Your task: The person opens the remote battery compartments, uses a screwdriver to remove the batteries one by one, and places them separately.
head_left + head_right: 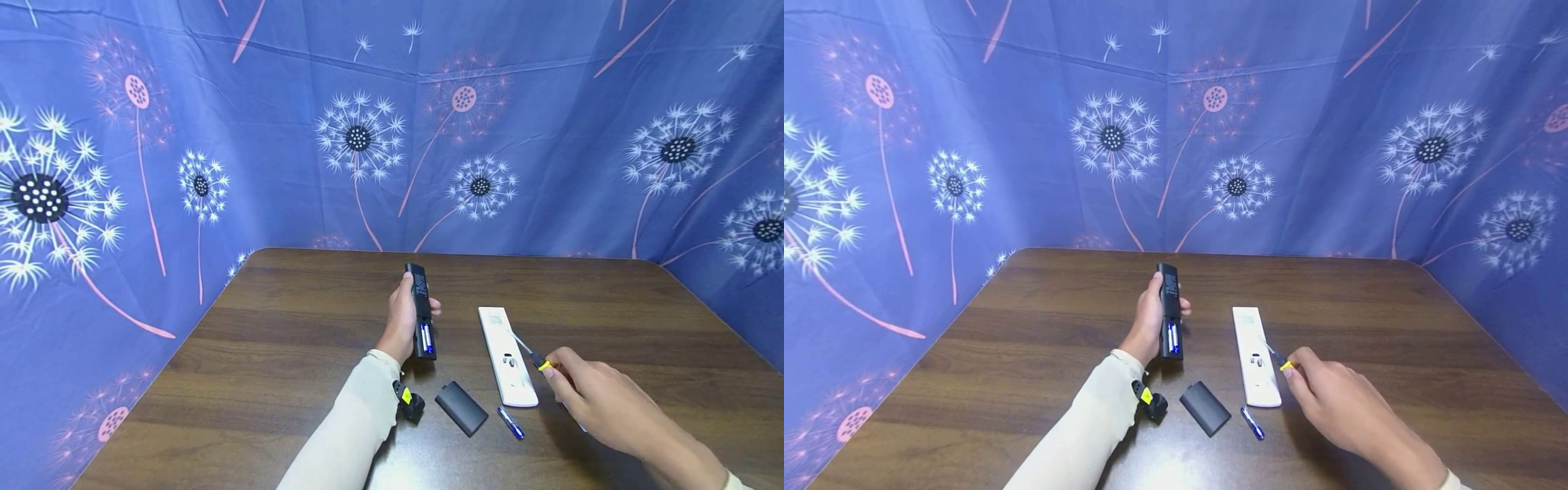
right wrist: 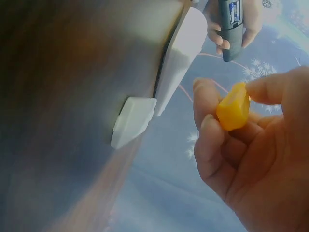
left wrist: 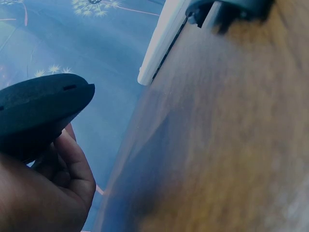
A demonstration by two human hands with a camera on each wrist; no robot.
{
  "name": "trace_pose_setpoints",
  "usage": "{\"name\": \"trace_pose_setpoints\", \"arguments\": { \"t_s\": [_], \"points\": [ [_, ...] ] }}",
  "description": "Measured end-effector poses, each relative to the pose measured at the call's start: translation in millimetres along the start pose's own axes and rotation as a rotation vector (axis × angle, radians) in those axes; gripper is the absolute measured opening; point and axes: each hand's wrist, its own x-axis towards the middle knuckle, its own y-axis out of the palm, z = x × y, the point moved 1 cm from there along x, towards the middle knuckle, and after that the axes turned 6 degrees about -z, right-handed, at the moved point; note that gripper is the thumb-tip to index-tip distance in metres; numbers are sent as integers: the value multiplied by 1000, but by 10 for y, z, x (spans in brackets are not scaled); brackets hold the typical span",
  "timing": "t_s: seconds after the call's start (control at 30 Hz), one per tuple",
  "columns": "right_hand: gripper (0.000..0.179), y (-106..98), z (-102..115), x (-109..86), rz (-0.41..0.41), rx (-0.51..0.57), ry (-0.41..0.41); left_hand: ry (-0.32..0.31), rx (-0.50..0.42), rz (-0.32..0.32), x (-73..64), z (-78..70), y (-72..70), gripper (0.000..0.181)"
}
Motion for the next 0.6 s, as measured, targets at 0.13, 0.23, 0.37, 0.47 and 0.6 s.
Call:
{"name": "trace_pose_setpoints", "arguments": {
  "t_s": [0.13,0.23,0.37,0.47,0.6],
  "points": [
    [9,38,35,2,33,16,-21,-2,-12,3,11,6,-3,56],
    [8,61,57,10,55,5,-12,4,-14,1,9,6,-5,57],
    [6,75,81,30,39,8,-34,18,-13,-11,12,11,2,56],
    [3,92,95,41,9,16,-70,16,-12,-16,20,16,4,55],
    [4,122,114,56,-22,18,-100,7,-17,-13,30,16,-1,55]
  ]
}}
